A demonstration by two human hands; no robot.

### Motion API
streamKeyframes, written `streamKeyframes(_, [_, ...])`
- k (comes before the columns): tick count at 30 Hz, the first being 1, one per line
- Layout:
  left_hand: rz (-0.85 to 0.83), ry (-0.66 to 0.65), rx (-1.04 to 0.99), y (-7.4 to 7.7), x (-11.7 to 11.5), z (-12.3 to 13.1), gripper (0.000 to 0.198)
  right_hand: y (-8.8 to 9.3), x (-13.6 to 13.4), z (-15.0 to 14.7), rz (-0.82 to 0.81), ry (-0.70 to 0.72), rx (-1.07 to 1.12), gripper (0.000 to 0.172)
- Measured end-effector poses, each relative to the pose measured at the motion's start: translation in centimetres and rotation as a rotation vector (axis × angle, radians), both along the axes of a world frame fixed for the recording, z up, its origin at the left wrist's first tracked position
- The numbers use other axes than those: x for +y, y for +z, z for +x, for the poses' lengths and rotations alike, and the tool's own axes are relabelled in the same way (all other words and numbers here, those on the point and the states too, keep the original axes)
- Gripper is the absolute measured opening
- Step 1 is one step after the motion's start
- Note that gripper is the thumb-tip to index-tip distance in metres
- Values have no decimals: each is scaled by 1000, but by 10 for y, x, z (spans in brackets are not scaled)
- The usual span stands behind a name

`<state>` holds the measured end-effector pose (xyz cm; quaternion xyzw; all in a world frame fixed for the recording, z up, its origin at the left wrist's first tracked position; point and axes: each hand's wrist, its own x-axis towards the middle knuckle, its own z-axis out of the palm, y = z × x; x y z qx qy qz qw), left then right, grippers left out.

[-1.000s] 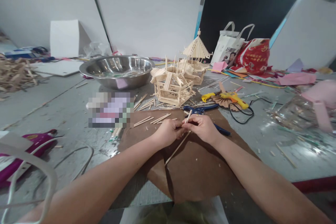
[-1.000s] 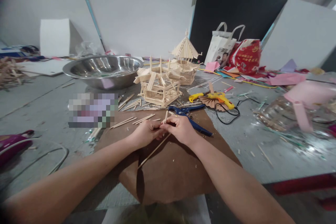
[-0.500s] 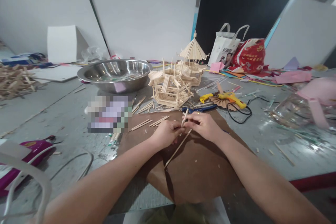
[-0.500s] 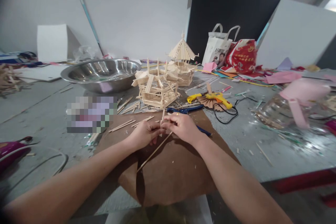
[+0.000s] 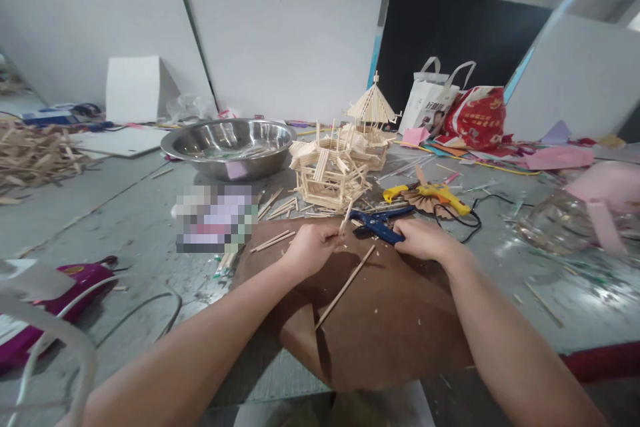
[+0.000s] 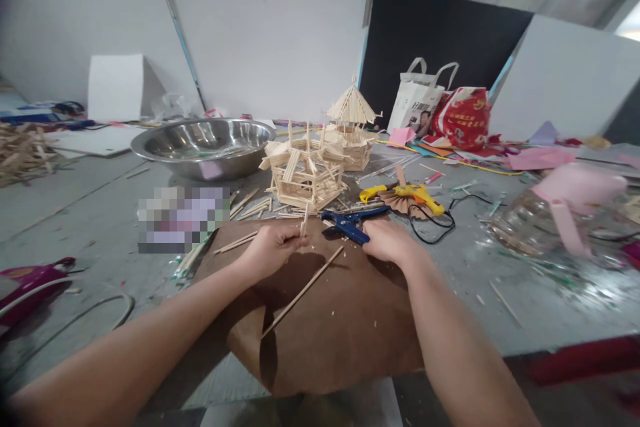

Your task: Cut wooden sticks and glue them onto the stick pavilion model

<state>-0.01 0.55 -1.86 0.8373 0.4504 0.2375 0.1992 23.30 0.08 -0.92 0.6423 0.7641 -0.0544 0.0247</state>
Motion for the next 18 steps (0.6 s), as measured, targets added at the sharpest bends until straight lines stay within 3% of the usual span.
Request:
streamKeyframes(6, [128,69,110,7,-5,-2,29,8,-4,-6,115,-79,218,15])
streamKeyframes(12, [256,-40,-89,5,1,-4,23,16,-12,-14,301,-93,410,32])
streamKeyframes(15, [203,-86,-180,2,4,-5,21,16,-12,-13,308,-22,534,21])
streamKeyframes(18, [90,-138,-210,3,3,-4,21,14,-12,-12,192,4,744,23])
